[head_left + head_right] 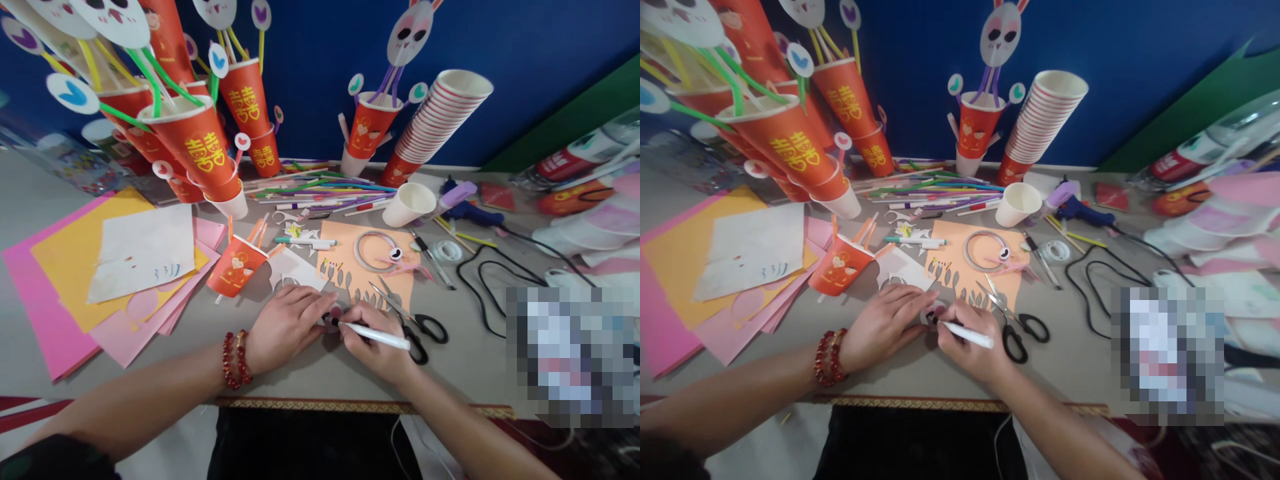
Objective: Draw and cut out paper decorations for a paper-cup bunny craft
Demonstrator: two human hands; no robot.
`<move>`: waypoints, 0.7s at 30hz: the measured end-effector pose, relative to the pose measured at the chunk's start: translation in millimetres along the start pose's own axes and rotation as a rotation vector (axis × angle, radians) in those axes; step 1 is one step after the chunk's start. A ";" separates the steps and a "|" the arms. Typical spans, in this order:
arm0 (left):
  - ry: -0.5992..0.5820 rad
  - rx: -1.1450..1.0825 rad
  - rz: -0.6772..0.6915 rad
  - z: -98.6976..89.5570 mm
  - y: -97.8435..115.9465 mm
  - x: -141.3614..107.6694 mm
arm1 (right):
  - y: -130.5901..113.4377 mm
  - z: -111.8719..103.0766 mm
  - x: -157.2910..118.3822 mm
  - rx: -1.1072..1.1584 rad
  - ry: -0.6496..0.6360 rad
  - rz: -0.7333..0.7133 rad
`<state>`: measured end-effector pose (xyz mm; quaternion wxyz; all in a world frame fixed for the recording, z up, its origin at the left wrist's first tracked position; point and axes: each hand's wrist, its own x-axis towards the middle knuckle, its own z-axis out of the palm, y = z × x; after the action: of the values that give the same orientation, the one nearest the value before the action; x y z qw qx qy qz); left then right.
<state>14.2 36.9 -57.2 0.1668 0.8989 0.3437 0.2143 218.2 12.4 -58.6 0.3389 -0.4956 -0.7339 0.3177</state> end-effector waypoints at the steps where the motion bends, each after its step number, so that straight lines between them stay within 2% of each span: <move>1: -0.003 0.002 -0.002 -0.1 0.0 0.0 | 0.3 0.1 -0.2 -0.002 0.003 -0.001; 21: -0.005 -0.006 -0.003 0.9 -1.3 -0.4 | 2.2 -0.5 -1.4 0.002 0.030 0.004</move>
<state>13.7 37.4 -58.7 0.1707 0.8984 0.3442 0.2127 220.1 11.8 -60.4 0.3497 -0.5014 -0.7274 0.3118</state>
